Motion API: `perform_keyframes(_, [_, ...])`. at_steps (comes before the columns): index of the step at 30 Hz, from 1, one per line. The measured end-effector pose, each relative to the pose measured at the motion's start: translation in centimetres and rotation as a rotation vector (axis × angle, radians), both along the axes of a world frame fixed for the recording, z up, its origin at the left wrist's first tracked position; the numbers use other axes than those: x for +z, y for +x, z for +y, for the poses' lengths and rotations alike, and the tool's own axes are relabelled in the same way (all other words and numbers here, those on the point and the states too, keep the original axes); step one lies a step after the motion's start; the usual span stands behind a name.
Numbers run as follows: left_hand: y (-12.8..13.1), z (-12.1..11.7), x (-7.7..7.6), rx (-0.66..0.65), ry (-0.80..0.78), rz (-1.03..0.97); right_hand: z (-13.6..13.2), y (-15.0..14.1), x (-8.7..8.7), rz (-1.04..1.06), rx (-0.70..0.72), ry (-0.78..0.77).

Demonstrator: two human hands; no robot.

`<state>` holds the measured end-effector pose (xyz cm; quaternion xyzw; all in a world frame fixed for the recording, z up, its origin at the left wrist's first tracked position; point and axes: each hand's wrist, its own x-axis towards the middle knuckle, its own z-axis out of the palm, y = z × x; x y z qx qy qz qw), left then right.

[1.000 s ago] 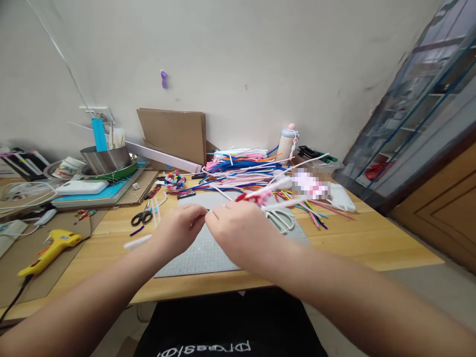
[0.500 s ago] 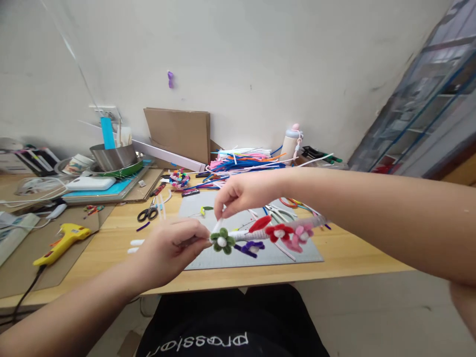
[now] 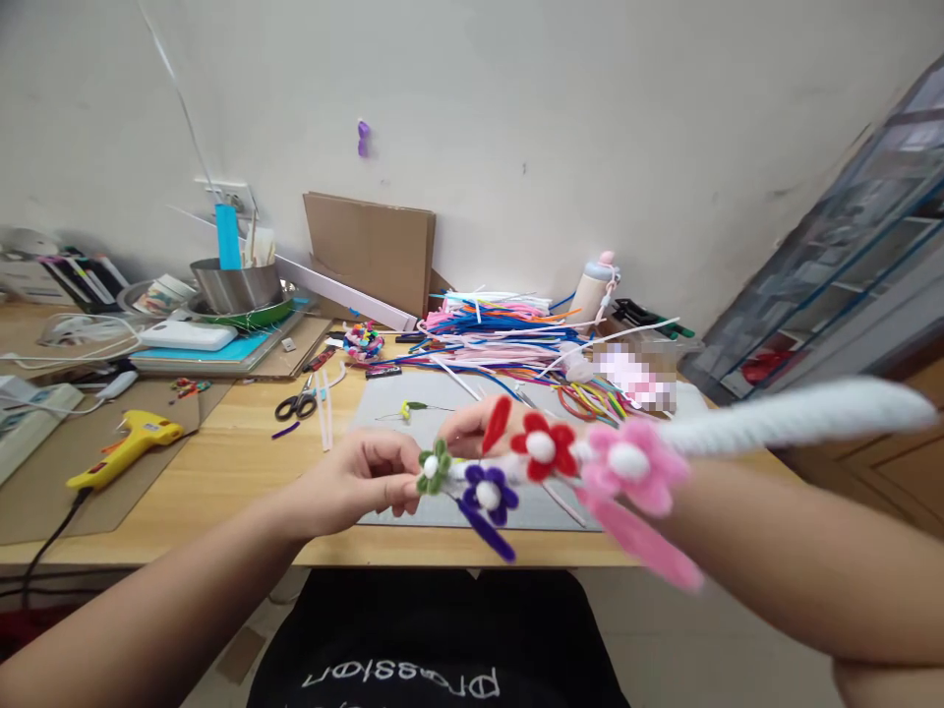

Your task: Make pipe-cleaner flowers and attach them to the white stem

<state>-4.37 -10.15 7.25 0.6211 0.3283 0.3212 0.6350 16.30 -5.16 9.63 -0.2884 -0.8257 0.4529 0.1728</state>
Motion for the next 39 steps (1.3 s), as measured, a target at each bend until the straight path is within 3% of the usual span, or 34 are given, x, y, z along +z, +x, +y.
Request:
perform_keyframes(4, [0.5, 0.7, -1.4, 0.145, -0.052, -0.053, -1.5, -1.2, -4.2, 0.067, -0.222, 0.209])
perform_keyframes(9, [0.8, 1.4, -3.0, 0.206, -0.151, -0.163, -2.9, -2.0, -7.3, 0.076, -0.351, 0.254])
perform_keyframes(13, [0.7, 1.8, -3.2, 0.236, -0.131, -0.116, -3.3, -1.8, -7.6, 0.051, -0.414, 0.327])
perform_keyframes(21, [1.5, 1.8, -2.7, 0.482, 0.058, 0.133, -4.6, -2.3, -7.3, -0.175, -0.426, 0.555])
perform_keyframes(26, [1.4, 2.0, -3.6, 0.535, 0.17, 0.212, -4.7, -2.8, -7.4, -0.223, -0.431, 0.632])
perform_keyframes(29, [1.0, 2.0, -4.0, 0.531, 0.384, 0.387, -5.4, -2.8, -6.8, -0.369, -0.414, 0.782])
perform_keyframes(32, [0.9, 1.6, -3.7, 0.522, 0.617, 0.565, -6.2, -2.7, -5.0, -0.478, -0.345, 1.009])
perform_keyframes(36, [1.1, 1.1, -3.1, 0.457, 0.834, 0.745, -5.7, -2.8, -0.8, -0.582, -0.123, 1.212])
perform_keyframes(39, [1.2, 0.7, -2.7, 0.353, 0.951, 0.774, -3.3, -3.1, 2.5, -0.621, 0.104, 1.182])
